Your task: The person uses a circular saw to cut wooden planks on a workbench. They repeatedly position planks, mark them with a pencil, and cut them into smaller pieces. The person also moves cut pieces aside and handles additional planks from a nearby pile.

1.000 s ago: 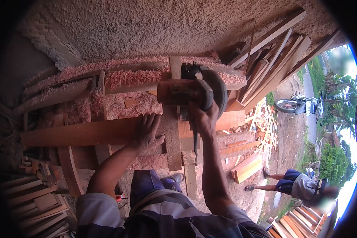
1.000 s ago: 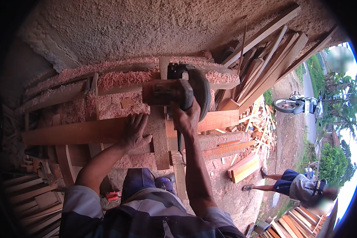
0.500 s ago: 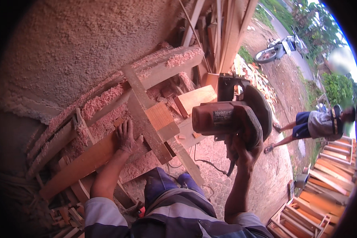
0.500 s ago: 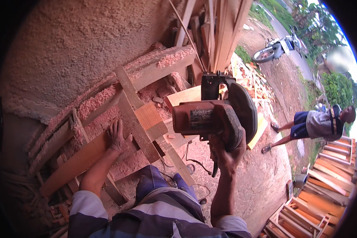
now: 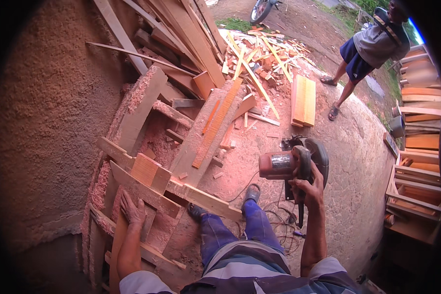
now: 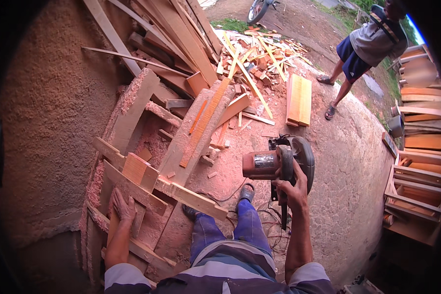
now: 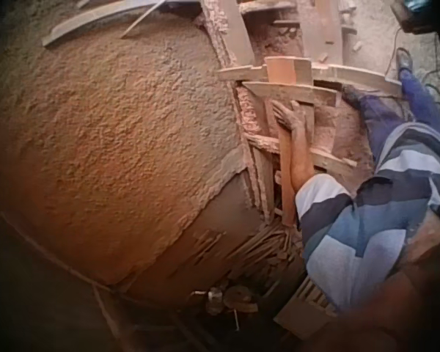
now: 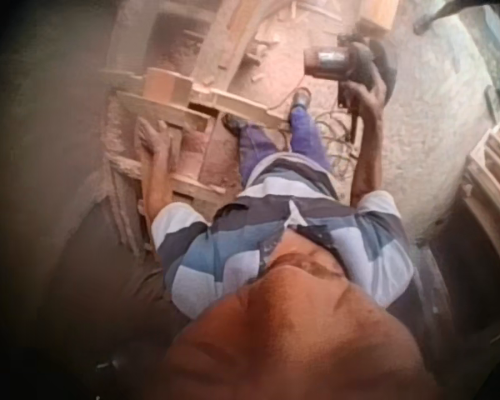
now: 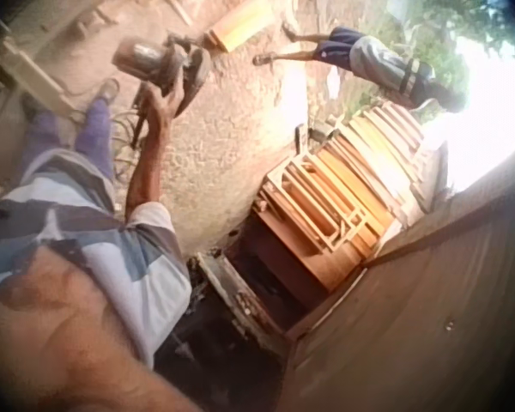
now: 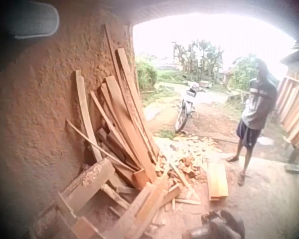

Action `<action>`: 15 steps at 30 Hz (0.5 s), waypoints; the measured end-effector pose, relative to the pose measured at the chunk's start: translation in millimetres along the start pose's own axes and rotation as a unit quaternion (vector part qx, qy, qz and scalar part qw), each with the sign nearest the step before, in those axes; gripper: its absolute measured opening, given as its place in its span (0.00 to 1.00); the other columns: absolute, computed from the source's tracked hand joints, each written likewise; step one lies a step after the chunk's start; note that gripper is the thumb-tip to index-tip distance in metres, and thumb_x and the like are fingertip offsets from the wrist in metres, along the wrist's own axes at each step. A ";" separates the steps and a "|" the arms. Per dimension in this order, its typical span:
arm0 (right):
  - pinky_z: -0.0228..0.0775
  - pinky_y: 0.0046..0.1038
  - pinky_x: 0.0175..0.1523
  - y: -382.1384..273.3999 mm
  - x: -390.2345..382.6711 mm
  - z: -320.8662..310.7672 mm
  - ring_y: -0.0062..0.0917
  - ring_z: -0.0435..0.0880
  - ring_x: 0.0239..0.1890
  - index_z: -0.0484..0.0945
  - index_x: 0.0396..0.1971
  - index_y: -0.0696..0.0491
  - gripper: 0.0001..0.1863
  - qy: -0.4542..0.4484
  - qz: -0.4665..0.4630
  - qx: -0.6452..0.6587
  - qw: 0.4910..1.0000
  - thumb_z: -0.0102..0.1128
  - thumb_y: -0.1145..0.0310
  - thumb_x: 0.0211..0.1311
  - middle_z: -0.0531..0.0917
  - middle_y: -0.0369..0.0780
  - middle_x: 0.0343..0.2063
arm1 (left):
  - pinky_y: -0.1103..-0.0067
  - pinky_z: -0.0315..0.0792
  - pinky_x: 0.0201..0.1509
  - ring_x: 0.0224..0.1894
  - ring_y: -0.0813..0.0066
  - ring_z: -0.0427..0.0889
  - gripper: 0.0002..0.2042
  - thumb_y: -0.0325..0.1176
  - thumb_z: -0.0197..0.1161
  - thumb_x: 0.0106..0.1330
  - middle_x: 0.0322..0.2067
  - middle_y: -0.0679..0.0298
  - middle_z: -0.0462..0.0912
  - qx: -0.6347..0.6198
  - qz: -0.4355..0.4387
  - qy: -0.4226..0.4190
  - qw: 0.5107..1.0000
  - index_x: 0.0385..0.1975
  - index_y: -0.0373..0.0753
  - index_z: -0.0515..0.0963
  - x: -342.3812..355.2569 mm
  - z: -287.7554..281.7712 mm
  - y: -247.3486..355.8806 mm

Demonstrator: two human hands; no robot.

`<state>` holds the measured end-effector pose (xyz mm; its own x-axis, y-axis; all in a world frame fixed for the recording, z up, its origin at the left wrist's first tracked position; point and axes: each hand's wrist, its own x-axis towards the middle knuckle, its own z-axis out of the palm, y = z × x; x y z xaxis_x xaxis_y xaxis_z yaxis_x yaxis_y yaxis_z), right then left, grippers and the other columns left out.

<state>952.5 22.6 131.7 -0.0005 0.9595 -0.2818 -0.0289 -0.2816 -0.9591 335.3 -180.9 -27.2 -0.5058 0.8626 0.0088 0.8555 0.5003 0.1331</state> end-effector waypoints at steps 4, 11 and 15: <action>0.77 0.22 0.35 38.6 -0.6 -39.5 0.18 0.81 0.31 0.65 0.71 0.58 0.41 0.019 0.022 0.017 0.999 0.66 0.73 0.54 0.80 0.36 0.35 | 0.52 0.46 0.79 0.77 0.40 0.51 0.46 0.57 0.54 0.68 0.76 0.39 0.52 0.021 0.013 -0.005 1.000 0.78 0.32 0.47 0.1 -0.7 -5.8; 0.76 0.27 0.56 95.2 9.5 -76.1 0.25 0.84 0.49 0.59 0.77 0.54 0.46 0.029 -0.071 -0.147 0.986 0.66 0.78 0.56 0.84 0.45 0.52 | 0.51 0.42 0.80 0.80 0.47 0.48 0.41 0.52 0.50 0.74 0.79 0.48 0.47 0.107 -0.075 -0.115 0.985 0.79 0.36 0.42 3.6 -23.6 13.6; 0.71 0.34 0.65 120.7 28.8 -91.9 0.39 0.83 0.58 0.60 0.76 0.53 0.47 -0.010 -0.134 -0.255 0.958 0.68 0.78 0.54 0.83 0.53 0.55 | 0.49 0.40 0.81 0.80 0.49 0.47 0.41 0.50 0.50 0.76 0.79 0.48 0.47 0.111 -0.111 -0.155 0.975 0.80 0.38 0.40 6.7 -43.3 28.5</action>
<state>1040.9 15.5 5.2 -0.0798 0.9964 -0.0287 0.4608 0.0113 -0.8874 351.5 -164.1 19.5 -0.6533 0.6951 -0.3001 0.7488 0.6518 -0.1203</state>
